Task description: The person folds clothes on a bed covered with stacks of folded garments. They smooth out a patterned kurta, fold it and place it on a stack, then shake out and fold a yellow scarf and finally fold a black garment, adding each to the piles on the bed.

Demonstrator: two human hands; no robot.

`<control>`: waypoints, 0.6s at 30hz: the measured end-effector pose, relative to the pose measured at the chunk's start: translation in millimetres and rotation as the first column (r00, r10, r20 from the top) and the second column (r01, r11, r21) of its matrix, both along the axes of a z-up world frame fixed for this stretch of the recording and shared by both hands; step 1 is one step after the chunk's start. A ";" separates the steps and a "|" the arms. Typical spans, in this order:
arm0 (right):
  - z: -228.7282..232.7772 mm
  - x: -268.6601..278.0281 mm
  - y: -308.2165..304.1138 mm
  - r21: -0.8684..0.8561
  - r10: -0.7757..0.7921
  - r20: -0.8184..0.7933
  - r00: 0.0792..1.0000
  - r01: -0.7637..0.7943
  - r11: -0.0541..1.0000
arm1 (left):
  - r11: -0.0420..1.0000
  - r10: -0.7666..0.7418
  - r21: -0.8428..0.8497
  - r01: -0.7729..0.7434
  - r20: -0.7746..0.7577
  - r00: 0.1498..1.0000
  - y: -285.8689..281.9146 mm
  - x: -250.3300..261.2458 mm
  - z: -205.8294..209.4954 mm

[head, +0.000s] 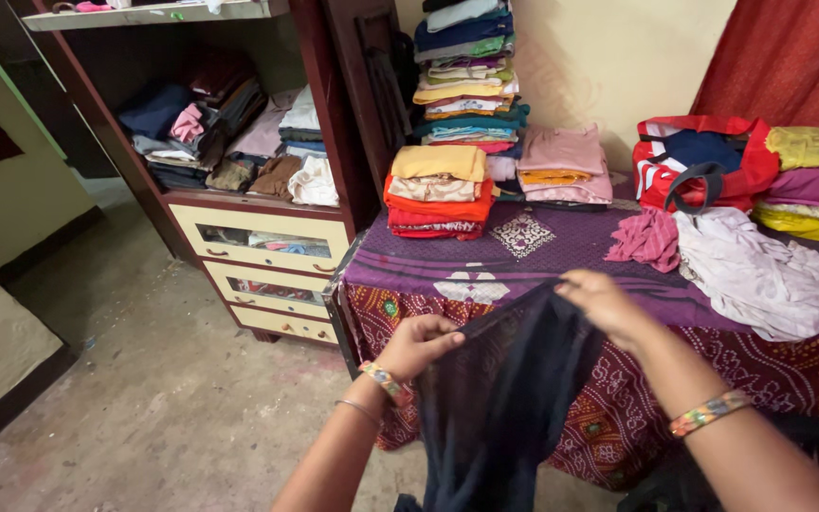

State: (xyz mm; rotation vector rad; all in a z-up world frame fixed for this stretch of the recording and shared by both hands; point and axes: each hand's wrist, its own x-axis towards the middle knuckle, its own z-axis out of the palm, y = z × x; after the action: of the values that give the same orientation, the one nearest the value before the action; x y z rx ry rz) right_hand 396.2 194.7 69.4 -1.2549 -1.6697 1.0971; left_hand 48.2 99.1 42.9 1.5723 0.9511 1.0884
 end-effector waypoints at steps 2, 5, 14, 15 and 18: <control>1.8 31.1 13.2 0.027 -0.126 -0.015 0.992 0.126 0.992 | 0.999 0.011 -0.050 -0.010 0.021 1.000 0.5 -18.3 -4.9; -1.7 78.0 27.0 -0.094 -0.295 -0.164 0.941 0.283 0.955 | 0.992 0.055 -0.115 -0.052 0.023 0.998 2.0 -54.6 -18.2; -36.1 188.6 22.7 0.102 -0.676 -0.418 0.606 0.771 0.628 | 0.917 0.384 0.014 -0.400 -0.314 0.869 -0.9 -151.0 -51.9; -44.4 183.1 23.7 0.114 -0.672 -0.403 0.621 0.763 0.636 | 0.886 0.438 0.038 -0.461 -0.394 0.808 -2.2 -148.0 -51.4; -53.5 160.8 20.0 0.136 -0.643 -0.331 0.691 0.709 0.692 | 0.840 0.528 0.115 -0.530 -0.396 0.751 -2.2 -115.2 -44.6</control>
State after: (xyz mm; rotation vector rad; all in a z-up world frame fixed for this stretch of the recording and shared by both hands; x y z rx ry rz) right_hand 557.0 214.8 15.9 -1.3291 -0.9495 0.5227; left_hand -67.0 96.9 -1.7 1.6013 1.7760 1.1391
